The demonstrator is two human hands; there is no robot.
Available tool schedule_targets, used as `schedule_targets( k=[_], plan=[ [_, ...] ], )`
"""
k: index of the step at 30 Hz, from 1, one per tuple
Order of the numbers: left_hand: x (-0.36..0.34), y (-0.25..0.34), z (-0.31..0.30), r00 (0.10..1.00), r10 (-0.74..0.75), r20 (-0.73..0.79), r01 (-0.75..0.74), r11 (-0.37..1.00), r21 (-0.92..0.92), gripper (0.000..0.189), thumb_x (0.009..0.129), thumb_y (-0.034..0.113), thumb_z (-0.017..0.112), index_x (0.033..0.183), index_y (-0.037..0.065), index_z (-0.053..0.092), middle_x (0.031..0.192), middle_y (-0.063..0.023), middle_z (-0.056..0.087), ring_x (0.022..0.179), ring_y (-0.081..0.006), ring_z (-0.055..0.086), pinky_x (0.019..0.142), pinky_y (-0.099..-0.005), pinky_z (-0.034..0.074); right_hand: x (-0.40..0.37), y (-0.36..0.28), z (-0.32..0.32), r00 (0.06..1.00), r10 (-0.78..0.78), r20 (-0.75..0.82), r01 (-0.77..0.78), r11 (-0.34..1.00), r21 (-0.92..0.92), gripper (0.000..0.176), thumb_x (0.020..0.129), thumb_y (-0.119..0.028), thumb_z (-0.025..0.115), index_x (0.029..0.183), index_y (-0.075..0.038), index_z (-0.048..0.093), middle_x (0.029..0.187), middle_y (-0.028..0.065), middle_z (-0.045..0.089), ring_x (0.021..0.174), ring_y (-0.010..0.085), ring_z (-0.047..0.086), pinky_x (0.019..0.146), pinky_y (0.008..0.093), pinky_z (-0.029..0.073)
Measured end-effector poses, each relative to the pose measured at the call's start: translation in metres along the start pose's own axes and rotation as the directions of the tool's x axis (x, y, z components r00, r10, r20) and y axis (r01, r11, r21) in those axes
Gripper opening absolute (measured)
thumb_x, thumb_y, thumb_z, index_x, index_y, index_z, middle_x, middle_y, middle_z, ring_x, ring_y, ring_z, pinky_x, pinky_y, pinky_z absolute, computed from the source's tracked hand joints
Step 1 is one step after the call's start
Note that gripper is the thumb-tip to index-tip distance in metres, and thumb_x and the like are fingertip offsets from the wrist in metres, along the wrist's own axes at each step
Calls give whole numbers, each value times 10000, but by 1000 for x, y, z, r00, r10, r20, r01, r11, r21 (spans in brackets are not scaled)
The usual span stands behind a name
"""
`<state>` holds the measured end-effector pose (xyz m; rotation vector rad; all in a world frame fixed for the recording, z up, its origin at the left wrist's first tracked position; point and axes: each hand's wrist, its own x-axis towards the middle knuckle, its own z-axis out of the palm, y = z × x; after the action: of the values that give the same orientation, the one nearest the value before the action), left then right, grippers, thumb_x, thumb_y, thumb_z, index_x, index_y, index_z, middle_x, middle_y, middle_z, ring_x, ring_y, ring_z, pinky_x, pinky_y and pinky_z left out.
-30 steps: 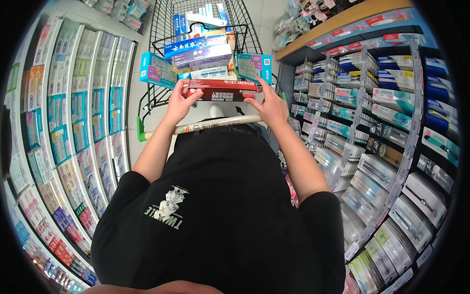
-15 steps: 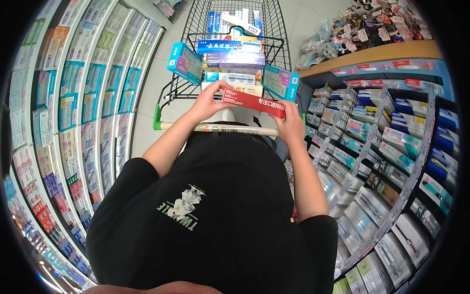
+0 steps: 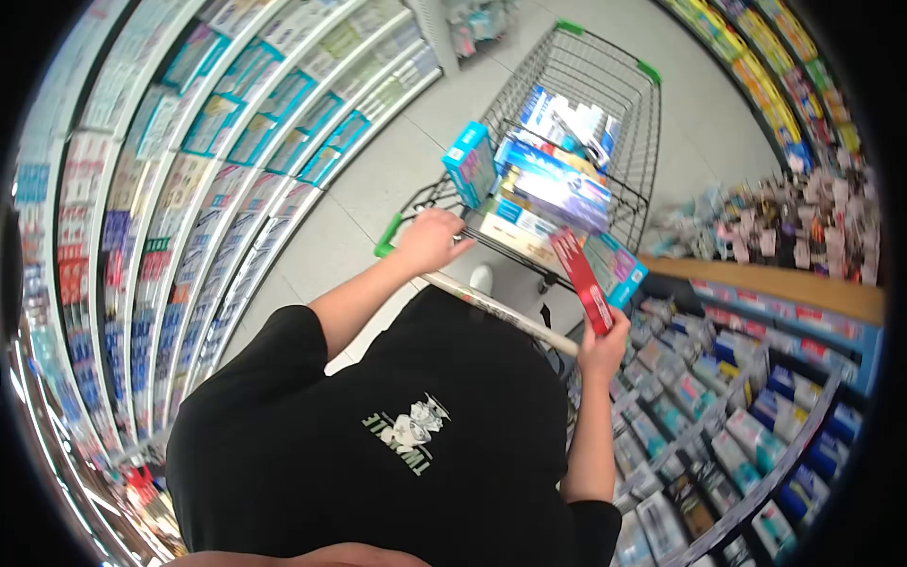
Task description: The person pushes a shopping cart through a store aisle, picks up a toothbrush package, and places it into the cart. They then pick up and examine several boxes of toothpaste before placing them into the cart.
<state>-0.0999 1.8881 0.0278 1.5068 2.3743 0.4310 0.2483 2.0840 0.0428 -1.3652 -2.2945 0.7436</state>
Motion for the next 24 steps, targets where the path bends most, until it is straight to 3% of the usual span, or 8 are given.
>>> schedule_targets(
  k=[5, 8, 12, 21, 24],
  plan=[
    [2, 8, 3, 999, -37, -38, 36, 999, -35, 394, 994, 442, 637, 998, 61, 739, 983, -142, 727, 1036, -353, 667, 948, -482, 502, 20, 10, -3, 995, 64, 77, -66, 998, 24, 461, 939, -223, 786, 1293, -8, 583, 1189, 226, 672, 1105, 412, 655, 965, 443, 507],
    [-1, 11, 8, 997, -72, -20, 71, 996, -48, 393, 994, 437, 631, 1076, 70, 744, 1039, -136, 729, 1079, -342, 665, 993, -468, 503, 30, 14, -3, 978, -203, -49, 203, 979, -7, 476, 959, -214, 760, 1346, -5, 578, 1222, 234, 663, 1145, 416, 643, 994, 446, 496],
    [-8, 25, 13, 990, -126, -65, 121, 990, -77, 429, 988, 439, 624, 1168, 63, 729, 1124, -142, 719, 1145, -333, 650, 1051, -453, 491, 52, 31, -5, 963, -269, 24, 269, 963, 4, 468, 988, -217, 726, 1358, 23, 570, 1245, 239, 645, 1157, 431, 620, 1011, 452, 483],
    [-35, 67, 29, 952, -276, -132, 260, 957, -131, 449, 990, 422, 582, 1180, 45, 736, 1132, -154, 729, 1172, -331, 643, 1062, -451, 480, 90, 50, -16, 958, -241, 154, 237, 970, 46, 429, 1017, -264, 698, 1303, 20, 552, 1182, 224, 640, 1086, 398, 627, 957, 449, 487],
    [-51, 83, 32, 934, -332, -133, 309, 937, -163, 412, 995, 376, 578, 1185, 44, 731, 1140, -151, 728, 1178, -329, 642, 1071, -459, 475, 92, 47, -25, 941, -276, 198, 262, 960, 95, 415, 1013, -250, 694, 1294, 19, 550, 1220, 241, 635, 1128, 413, 618, 978, 456, 475]
  ],
)
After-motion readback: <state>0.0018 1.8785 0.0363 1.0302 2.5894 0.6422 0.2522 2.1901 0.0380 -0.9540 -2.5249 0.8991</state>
